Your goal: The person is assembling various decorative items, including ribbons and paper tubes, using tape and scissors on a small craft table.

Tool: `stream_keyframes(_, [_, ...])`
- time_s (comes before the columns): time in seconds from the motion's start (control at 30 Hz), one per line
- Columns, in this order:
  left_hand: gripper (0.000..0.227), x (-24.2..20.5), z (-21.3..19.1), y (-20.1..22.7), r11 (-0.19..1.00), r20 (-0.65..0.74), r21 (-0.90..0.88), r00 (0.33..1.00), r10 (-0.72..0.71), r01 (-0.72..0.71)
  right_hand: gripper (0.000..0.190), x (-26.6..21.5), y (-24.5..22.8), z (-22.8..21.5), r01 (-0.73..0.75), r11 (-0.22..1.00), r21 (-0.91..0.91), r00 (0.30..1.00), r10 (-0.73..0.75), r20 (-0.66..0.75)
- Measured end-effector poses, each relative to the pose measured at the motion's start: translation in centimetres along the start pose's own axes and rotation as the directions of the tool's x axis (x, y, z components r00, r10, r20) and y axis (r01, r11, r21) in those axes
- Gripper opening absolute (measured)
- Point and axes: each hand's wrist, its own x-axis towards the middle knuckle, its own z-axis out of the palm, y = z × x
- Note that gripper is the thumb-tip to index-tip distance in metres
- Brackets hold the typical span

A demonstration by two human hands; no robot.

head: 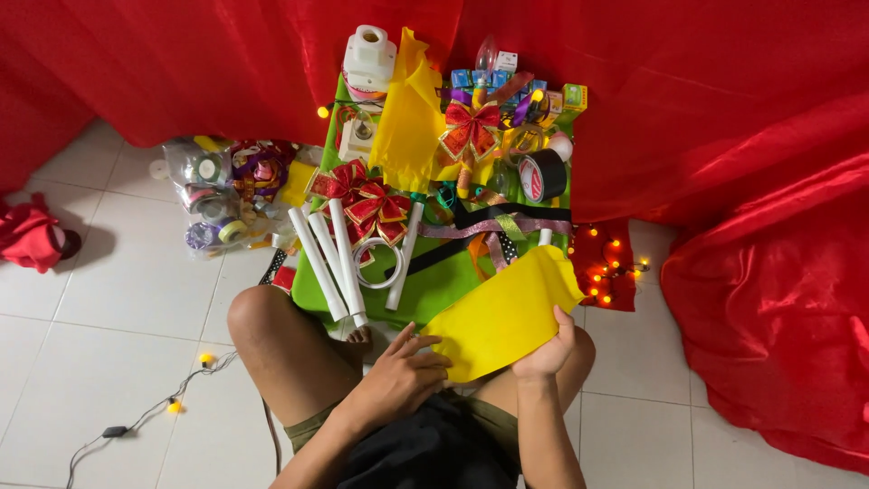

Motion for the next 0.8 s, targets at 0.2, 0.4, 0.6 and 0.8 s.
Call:
stream_keyframes(0.2, [0.029,-0.2,-0.2,0.1,0.997,-0.034,-0.064,0.998,-0.046,0.044,0.056,-0.1,-0.9,1.9,-0.09,0.984,0.152,0.949,0.038,0.312])
stream_keyframes(0.4, [0.054,0.4,-1.1,0.5,0.724,-0.115,-0.688,0.976,-0.183,0.054,0.05,-1.6,0.5,0.3,0.126,0.992,0.003,0.957,-0.122,0.264])
stream_keyframes(0.6, [0.086,1.9,4.7,-1.3,-0.622,0.21,-0.771,0.869,-0.448,-0.135,0.043,-6.7,4.4,3.5,0.609,0.336,-0.718,0.656,0.295,0.694])
stream_keyframes(0.8, [0.086,1.6,5.0,-2.8,-0.718,0.095,-0.658,0.92,-0.379,-0.227,0.093,-10.5,5.5,10.1,0.897,0.103,-0.43,0.315,0.535,0.784])
